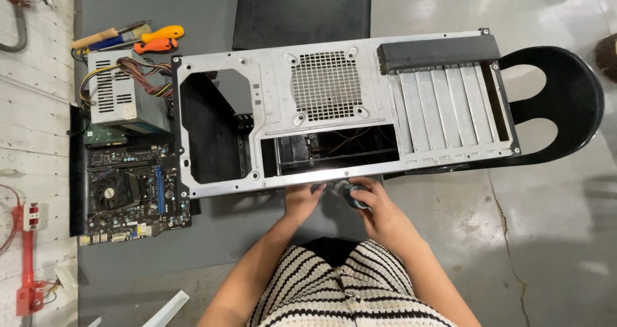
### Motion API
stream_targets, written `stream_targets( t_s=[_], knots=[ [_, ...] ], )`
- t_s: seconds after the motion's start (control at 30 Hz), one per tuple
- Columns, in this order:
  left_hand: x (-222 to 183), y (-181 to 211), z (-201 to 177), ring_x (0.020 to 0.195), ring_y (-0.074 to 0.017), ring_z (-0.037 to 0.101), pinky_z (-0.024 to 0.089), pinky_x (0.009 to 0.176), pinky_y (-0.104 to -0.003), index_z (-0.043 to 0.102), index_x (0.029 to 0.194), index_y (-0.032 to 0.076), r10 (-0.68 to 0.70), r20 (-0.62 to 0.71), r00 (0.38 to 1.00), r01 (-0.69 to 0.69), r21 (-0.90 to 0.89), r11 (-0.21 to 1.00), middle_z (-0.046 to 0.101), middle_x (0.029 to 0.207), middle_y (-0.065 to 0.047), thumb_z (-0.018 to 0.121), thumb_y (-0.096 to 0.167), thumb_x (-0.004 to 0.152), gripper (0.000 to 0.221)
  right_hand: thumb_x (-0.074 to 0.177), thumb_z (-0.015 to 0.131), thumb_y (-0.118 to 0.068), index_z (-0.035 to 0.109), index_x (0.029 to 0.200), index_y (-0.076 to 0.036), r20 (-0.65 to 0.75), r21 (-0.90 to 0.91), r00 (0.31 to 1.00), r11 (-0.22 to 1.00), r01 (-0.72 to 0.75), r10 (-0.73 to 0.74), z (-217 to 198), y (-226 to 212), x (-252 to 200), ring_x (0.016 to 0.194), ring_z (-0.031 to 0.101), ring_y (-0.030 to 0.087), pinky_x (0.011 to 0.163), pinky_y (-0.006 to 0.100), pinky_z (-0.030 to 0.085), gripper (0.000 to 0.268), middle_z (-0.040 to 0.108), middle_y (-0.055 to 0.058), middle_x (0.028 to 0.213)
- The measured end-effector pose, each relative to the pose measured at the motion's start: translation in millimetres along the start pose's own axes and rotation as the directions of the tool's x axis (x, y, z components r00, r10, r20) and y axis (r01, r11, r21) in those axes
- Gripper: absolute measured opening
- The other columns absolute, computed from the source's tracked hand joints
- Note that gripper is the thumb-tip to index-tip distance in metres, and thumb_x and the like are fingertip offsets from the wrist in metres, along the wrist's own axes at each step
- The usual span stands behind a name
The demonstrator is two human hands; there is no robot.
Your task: The person is disassembling a desktop computer case by removing screws with a manual screwdriver and repositioning the chassis.
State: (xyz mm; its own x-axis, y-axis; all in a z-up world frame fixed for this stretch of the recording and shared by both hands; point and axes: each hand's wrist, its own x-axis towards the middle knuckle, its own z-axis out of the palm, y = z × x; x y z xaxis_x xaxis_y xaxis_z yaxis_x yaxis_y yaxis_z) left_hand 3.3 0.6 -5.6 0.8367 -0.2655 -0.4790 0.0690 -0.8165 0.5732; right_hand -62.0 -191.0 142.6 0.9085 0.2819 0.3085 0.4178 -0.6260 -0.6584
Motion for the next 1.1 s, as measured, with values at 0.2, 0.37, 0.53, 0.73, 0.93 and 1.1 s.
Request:
stream_targets(
  t_s=[0.2,0.37,0.53,0.73,0.93,1.1],
  knots=[
    [22.4,-13.7,12.4,0.111,-0.0292,0.068,0.054,0.102,-0.043,0.064,0.127,0.007,0.045,-0.058,0.997,-0.042,0.051,0.998,0.067,0.106,-0.012,0.051,0.052,0.106,0.052,0.092,0.069,-0.037,0.052,0.128,-0.015,-0.027,-0.067,0.985,0.983,-0.169,0.168,7.2,-0.2,-4.3,0.105,0.067,0.04,0.079,0.05,0.059,0.045,0.053,0.014,0.123],
    [33.9,-53.3,76.6,0.133,-0.0418,0.05,0.047,0.106,-0.05,0.04,0.151,0.01,0.065,0.045,0.997,-0.073,0.203,0.976,0.048,0.144,-0.019,0.053,0.048,0.103,0.063,0.092,0.073,-0.034,0.064,0.128,-0.022,-0.217,-0.181,0.962,0.962,-0.204,0.163,15.2,-2.8,-8.3,0.094,0.067,0.026,0.081,0.038,0.058,0.04,0.054,0.003,0.11],
    [-58.9,22.2,-38.2,0.115,-0.0331,0.066,0.048,0.098,-0.051,0.062,0.132,0.019,0.506,0.082,0.859,-0.508,0.273,0.817,0.068,0.127,-0.005,0.056,0.039,0.098,0.04,0.082,0.083,-0.025,0.072,0.121,-0.021,-0.169,-0.086,0.962,0.969,-0.231,0.214,-9.6,-19.8,8.5,0.098,0.074,0.026,0.082,0.039,0.06,0.041,0.07,0.001,0.112],
    [-82.9,55.1,-61.7,0.106,-0.0281,0.066,0.052,0.09,-0.039,0.063,0.135,0.02,0.652,-0.536,0.536,-0.719,0.115,0.686,0.063,0.109,-0.004,0.062,0.035,0.101,0.038,0.086,0.078,-0.021,0.073,0.121,-0.023,-0.028,-0.092,0.974,0.97,-0.227,0.225,-29.8,-43.7,28.3,0.097,0.076,0.026,0.082,0.04,0.061,0.036,0.074,-0.001,0.108],
    [-71.7,69.3,-92.9,0.142,-0.0477,0.038,0.039,0.116,-0.055,0.021,0.158,-0.006,0.685,-0.184,0.705,-0.681,-0.444,0.582,0.029,0.163,-0.03,0.063,0.02,0.096,0.079,0.093,0.062,-0.006,0.067,0.132,-0.014,0.181,0.115,0.961,0.966,-0.232,0.209,-47.1,-53.4,39.8,0.121,0.065,0.042,0.103,0.059,0.048,0.039,0.073,0.014,0.125],
    [-65.6,70.3,-81.7,0.132,-0.0461,0.053,0.044,0.112,-0.054,0.024,0.162,0.006,0.58,-0.178,0.795,-0.606,-0.285,0.743,0.053,0.147,-0.027,0.085,0.031,0.073,0.111,0.091,0.068,-0.013,0.055,0.143,-0.008,0.299,0.019,0.95,0.994,-0.104,0.094,-53.0,-67.0,41.4,0.134,0.05,0.049,0.115,0.067,0.024,0.053,0.061,0.026,0.14]
  ],
)
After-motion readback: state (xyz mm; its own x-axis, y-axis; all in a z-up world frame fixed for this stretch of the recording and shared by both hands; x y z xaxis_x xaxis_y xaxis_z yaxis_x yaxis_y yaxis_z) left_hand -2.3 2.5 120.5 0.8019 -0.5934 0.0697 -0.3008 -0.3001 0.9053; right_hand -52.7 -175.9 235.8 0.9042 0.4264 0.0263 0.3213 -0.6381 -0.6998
